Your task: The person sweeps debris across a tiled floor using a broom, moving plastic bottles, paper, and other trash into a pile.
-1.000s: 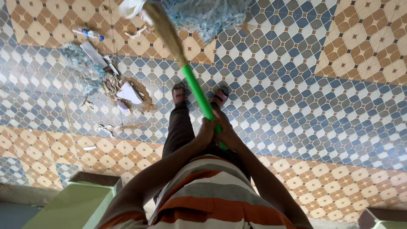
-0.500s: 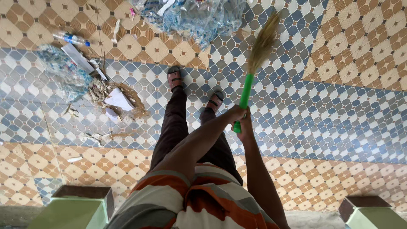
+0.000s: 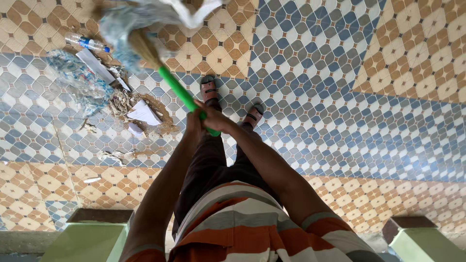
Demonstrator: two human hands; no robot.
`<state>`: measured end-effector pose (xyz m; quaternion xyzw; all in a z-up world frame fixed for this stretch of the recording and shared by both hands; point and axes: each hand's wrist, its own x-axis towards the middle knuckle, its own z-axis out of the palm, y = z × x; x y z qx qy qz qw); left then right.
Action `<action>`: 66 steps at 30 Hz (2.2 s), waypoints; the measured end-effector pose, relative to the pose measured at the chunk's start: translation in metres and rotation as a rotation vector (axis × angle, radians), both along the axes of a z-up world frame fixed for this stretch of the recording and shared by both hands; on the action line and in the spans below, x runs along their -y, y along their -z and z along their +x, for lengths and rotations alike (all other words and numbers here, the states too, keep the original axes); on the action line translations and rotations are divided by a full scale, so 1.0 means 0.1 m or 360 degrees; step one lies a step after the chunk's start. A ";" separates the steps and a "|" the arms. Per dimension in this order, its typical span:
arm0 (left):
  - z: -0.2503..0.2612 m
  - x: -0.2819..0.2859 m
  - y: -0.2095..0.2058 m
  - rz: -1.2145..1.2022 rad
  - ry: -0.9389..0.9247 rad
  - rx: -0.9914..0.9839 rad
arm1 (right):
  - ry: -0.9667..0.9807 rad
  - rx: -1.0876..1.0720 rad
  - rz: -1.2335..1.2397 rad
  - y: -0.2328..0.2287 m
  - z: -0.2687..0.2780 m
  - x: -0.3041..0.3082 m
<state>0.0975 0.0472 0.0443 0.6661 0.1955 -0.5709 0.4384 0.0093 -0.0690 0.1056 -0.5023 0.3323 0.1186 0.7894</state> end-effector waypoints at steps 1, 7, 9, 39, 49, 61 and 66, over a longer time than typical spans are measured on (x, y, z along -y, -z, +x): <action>0.09 -0.06 -0.05 -0.0002 -0.0027 0.0008 | -0.0230 0.0159 -0.0320 -0.06 0.14 -0.01; 0.05 -0.36 -0.62 -0.0210 -0.0388 0.0266 | -0.0835 -0.0064 -0.0513 -0.84 0.41 -0.09; -0.14 -0.35 -0.76 -0.0006 -0.0594 0.0162 | -0.0866 -0.0055 -0.0551 -1.09 0.25 -0.16; -1.91 0.94 0.12 -0.0291 0.1172 -0.0267 | 0.1049 -0.0704 0.0403 0.02 -1.99 -0.08; -0.15 0.39 0.11 0.0129 0.0469 0.0074 | 0.0207 -0.0471 0.0278 -0.44 -0.04 0.23; -0.42 0.43 -0.86 -0.0165 0.0519 0.0338 | -0.0007 0.0141 -0.0864 -0.87 -0.44 0.19; -0.80 0.59 -0.66 -0.0299 0.0966 0.0286 | 0.0456 -0.0315 -0.0127 -1.30 -0.67 0.24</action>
